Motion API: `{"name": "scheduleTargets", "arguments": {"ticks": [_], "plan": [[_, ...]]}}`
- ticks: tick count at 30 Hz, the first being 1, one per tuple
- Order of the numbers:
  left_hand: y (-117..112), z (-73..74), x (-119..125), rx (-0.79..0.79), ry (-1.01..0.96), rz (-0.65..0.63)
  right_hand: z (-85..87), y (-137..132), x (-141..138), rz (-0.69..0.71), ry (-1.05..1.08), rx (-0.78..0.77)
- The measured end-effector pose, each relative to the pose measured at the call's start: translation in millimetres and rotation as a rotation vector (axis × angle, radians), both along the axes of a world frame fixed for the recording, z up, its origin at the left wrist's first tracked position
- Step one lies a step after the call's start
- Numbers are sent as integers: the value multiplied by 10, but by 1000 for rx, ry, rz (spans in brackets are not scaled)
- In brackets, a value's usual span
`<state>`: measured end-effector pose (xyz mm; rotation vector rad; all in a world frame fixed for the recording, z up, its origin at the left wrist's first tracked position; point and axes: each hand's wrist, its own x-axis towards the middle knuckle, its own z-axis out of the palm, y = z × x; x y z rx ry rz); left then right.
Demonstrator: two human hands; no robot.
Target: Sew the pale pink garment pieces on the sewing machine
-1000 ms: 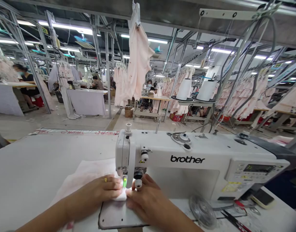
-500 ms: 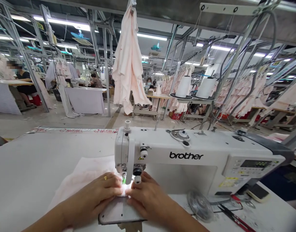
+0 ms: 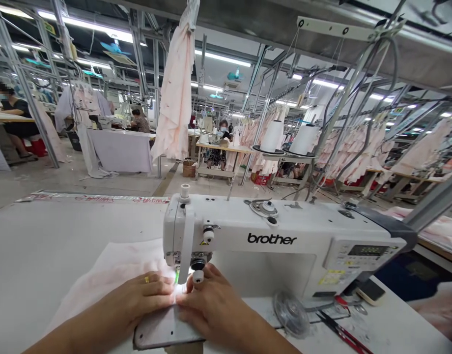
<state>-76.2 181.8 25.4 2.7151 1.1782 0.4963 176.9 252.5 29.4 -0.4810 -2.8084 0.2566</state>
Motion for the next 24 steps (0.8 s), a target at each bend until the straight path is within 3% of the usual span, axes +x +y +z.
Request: {"name": "scheduleTargets", "arguments": {"ticks": [4, 7, 18, 24], "plan": [[139, -200, -121, 17, 10, 12, -26, 12, -13, -48, -12, -13], [244, -268, -173, 10, 2, 66, -41, 33, -8, -69, 14, -26], [302, -64, -84, -5, -51, 94, -29, 96, -9, -44, 48, 19], [282, -87, -85, -3, -7, 98, -77, 99, -2, -45, 61, 14]]}}
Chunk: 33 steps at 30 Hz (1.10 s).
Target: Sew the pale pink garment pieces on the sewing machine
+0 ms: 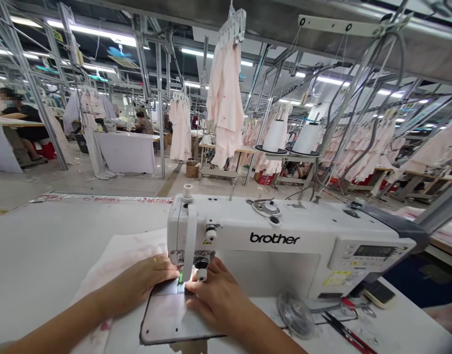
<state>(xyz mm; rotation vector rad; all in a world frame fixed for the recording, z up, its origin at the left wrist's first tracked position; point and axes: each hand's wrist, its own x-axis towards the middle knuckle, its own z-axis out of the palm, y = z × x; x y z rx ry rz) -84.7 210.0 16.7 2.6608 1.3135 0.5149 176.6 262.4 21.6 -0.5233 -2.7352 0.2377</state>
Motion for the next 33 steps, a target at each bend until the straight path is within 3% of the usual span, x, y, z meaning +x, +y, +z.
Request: {"name": "scheduleTargets", "arguments": {"ticks": [6, 11, 14, 16, 19, 22, 24, 28, 33], "plan": [[61, -12, -91, -44, -5, 32, -37, 8, -11, 1, 34, 39], [297, 63, -495, -29, -9, 131, 6, 1, -11, 31, 41, 88], [327, 157, -654, -21, -31, 225, 53, -27, 1, 77, 15, 113], [214, 215, -584, -18, -47, 271, 76, -50, 5, 117, -1, 136], [-131, 247, -217, -67, -78, 296, 82, -73, 2, 169, 35, 193], [-490, 156, 213, -311, -105, 332, 57, -78, -7, 216, 116, 241], [-623, 42, 387, -328, -80, 347, 28, -78, -17, 254, 159, 245], [-587, -83, 406, -274, -157, 451, -35, -96, -50, 306, 163, 242], [-349, 37, 302, -455, -219, 470, -45, -131, -66, 223, 50, 157]]}}
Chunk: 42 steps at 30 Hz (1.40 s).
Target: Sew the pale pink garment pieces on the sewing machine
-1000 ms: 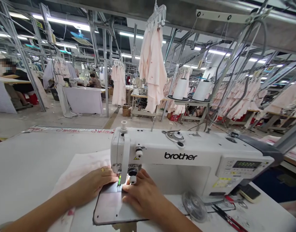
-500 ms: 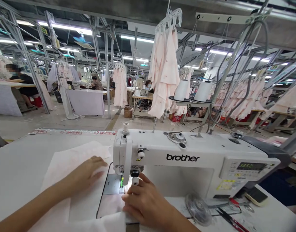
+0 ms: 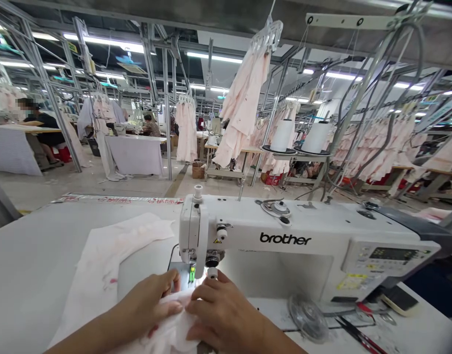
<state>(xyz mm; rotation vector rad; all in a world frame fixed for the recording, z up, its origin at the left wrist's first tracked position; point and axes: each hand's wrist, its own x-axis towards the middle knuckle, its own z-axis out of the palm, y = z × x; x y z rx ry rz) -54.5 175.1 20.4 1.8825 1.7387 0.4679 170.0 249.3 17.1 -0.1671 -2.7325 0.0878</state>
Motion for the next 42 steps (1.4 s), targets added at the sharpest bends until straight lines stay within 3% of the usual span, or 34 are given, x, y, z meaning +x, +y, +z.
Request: {"name": "scheduleTargets", "arguments": {"ticks": [3, 5, 10, 14, 17, 24, 34, 39, 42], "plan": [[36, 1, 30, 42, 94, 25, 12, 5, 11, -36, -19, -27], [-1, -32, 77, 173, 205, 11, 13, 13, 17, -32, -27, -28], [-163, -168, 170, 649, 346, -235, 18, 24, 27, -7, -44, -88], [-205, -358, 108, 835, 399, -368, 35, 22, 31, -22, -25, -83], [-174, -404, 3, 782, 430, -395, 52, 14, 25, -44, -27, -65], [-5, -179, -126, 643, 303, -465, 71, 9, -1, -118, -40, 11], [51, -48, -70, 497, 236, -468, 70, 20, 6, -79, -46, 4], [36, -69, -117, 528, 282, -449, 104, 20, 23, -67, -30, 10], [-13, -51, -127, 564, 315, -509, 114, 17, 31, -63, -33, 16]]}}
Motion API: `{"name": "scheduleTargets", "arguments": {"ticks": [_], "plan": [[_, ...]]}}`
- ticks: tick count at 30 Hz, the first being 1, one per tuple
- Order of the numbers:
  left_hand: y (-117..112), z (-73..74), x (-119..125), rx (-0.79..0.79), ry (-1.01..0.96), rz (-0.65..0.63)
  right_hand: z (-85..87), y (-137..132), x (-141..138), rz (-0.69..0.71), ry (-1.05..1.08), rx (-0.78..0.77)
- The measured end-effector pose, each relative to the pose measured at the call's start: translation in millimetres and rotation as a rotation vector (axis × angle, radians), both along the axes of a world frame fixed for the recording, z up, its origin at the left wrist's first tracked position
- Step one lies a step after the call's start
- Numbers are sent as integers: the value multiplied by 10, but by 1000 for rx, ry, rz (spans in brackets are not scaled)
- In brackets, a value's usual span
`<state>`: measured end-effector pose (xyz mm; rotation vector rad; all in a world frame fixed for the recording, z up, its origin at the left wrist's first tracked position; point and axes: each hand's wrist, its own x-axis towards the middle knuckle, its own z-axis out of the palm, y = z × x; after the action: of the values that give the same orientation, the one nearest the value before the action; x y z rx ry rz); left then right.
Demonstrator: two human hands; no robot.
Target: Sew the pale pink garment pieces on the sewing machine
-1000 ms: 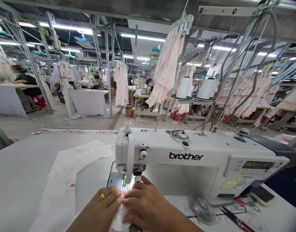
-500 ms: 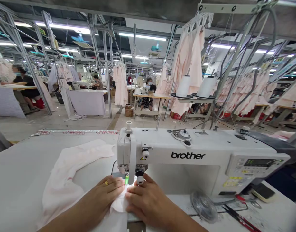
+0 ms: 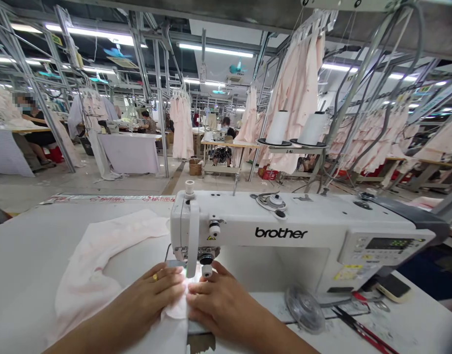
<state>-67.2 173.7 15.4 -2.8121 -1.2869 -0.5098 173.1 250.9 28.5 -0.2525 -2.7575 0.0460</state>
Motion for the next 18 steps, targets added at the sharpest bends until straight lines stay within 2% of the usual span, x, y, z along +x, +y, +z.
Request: {"name": "scheduleTargets", "arguments": {"ticks": [3, 5, 8, 11, 15, 18], "plan": [[-34, 64, 36, 12, -20, -85, 3, -6, 3, 0, -2, -8], [-15, 110, 65, 18, -63, -96, 6, -7, -2, -24, -26, -19], [77, 143, 64, 17, -85, -88, 25, 2, -16, -121, -102, -47], [186, 110, 2, 30, -55, -97, 53, 27, -20, -201, -165, -80], [240, 40, -65, 47, -54, -53, 52, 63, 5, -166, -132, -60], [193, 80, -41, 38, -48, -34, 12, 66, 27, -124, -80, -50]]}}
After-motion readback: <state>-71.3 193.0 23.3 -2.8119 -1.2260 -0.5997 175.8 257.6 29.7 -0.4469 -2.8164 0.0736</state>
